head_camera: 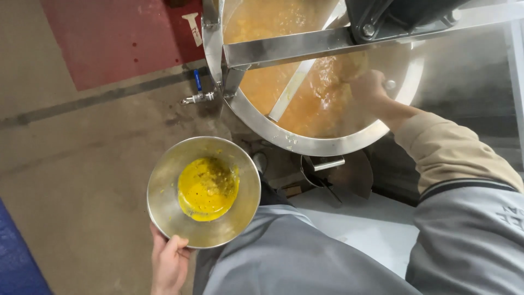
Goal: The person stirs a large pot of orange soup with a long-handled ladle. They then scoop the soup from the pot into a smaller metal bowl held in their other hand.
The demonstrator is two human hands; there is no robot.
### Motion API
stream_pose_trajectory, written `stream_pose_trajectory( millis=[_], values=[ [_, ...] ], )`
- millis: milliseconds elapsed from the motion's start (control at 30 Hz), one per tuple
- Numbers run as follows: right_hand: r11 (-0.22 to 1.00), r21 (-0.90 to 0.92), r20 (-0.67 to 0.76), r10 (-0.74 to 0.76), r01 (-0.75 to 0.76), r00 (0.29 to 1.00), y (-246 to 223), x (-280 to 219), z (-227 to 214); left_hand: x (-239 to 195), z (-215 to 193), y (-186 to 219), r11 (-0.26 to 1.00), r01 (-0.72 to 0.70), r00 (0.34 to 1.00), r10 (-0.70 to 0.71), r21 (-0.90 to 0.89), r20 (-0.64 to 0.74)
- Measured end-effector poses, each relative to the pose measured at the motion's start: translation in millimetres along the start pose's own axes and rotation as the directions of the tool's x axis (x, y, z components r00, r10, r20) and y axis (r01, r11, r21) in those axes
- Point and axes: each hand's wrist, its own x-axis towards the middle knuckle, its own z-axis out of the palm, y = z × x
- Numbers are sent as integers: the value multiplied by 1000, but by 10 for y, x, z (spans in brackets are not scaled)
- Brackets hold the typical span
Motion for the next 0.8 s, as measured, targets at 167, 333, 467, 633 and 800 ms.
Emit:
stream_pose_trajectory(
  millis=[167,333,467,633,800],
  values=[
    [987,30,-2,-156,156,988,142,-143,-403,-142,8,1,998,53,996,-50,43,-74],
    [970,83,-166,-212,228,963,301,-58,-169,-184,-42,-73,1000,15,997,-13,20,-73],
    [918,341,148,-265,202,953,712,-549,-696,-143,-53,-101,1000,5,999,-5,-1,-44],
    [799,601,229,-168,-3,959,1095,-785,-518,-55,-5,-86,999,-41,999,41,-20,-11],
    [768,638,221,-120,-50,968,1591,-1286,-672,-56,139,-18,998,-57,998,58,-11,36]
  ],
)
